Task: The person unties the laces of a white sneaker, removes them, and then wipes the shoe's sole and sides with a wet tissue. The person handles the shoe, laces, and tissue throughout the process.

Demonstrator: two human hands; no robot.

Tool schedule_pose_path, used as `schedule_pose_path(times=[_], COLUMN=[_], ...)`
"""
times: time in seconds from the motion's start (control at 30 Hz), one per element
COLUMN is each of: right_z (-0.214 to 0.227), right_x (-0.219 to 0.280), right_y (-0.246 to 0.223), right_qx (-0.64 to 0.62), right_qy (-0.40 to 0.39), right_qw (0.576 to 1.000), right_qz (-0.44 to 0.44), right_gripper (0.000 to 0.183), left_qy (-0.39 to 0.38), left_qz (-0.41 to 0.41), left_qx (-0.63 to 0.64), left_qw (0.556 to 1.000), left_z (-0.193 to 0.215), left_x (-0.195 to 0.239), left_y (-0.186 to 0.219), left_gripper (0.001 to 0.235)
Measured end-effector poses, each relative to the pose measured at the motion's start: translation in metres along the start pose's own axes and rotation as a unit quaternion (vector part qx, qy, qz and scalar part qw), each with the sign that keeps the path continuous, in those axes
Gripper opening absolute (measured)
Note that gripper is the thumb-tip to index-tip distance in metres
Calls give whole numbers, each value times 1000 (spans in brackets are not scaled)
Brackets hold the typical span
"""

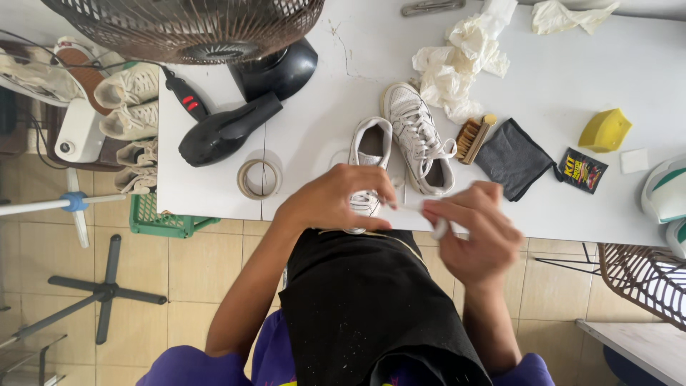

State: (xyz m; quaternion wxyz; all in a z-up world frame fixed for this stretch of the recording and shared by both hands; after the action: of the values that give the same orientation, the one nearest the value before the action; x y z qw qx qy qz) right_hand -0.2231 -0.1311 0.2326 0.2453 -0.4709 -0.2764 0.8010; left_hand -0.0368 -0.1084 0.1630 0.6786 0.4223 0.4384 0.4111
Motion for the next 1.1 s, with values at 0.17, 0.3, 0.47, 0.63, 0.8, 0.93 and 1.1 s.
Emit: schedule_pose_path(times=[0.17, 0.3, 0.47, 0.63, 0.8, 0.93, 1.1], right_z=[31, 12, -28, -93, -128, -133, -140], right_x=[15, 39, 68, 83, 82, 74, 58], right_y=[43, 77, 112, 121, 111, 122, 170], right_qx=[-124, -122, -102, -164, -239, -230, 55], right_qy=[79, 103, 63, 0, -104, -198, -267], right_qw=[980, 944, 928, 915, 878, 866, 913], right_qz=[-132, -287, -352, -370, -400, -396, -303], right_gripper=[12, 9, 7, 16, 15, 17, 37], left_qy=[30, 70, 80, -10, 149, 169, 173], left_qz=[34, 123, 247, 349, 169, 163, 210], left_qx=[39, 42, -95, -288, -53, -25, -94], left_qw=[998, 989, 961, 892, 973, 972, 958], left_z=[27, 44, 54, 35, 8, 7, 4], left_x=[21, 60, 106, 91, 69, 76, 93], left_y=[2, -38, -94, -93, -98, -115, -157], left_gripper=[10, 15, 15, 54, 24, 14, 11])
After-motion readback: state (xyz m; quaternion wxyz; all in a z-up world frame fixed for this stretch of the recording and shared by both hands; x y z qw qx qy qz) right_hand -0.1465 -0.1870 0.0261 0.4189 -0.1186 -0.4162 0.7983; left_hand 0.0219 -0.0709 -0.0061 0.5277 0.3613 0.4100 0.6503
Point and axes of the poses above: each hand's wrist, its own x-axis away from the middle knuckle, its own z-axis out of the back of the hand, y = z × x, the point moved 9 cm from there along -x, towards the middle knuckle, and after that the axes turned 6 degrees about -x, right-handed, at the moved point
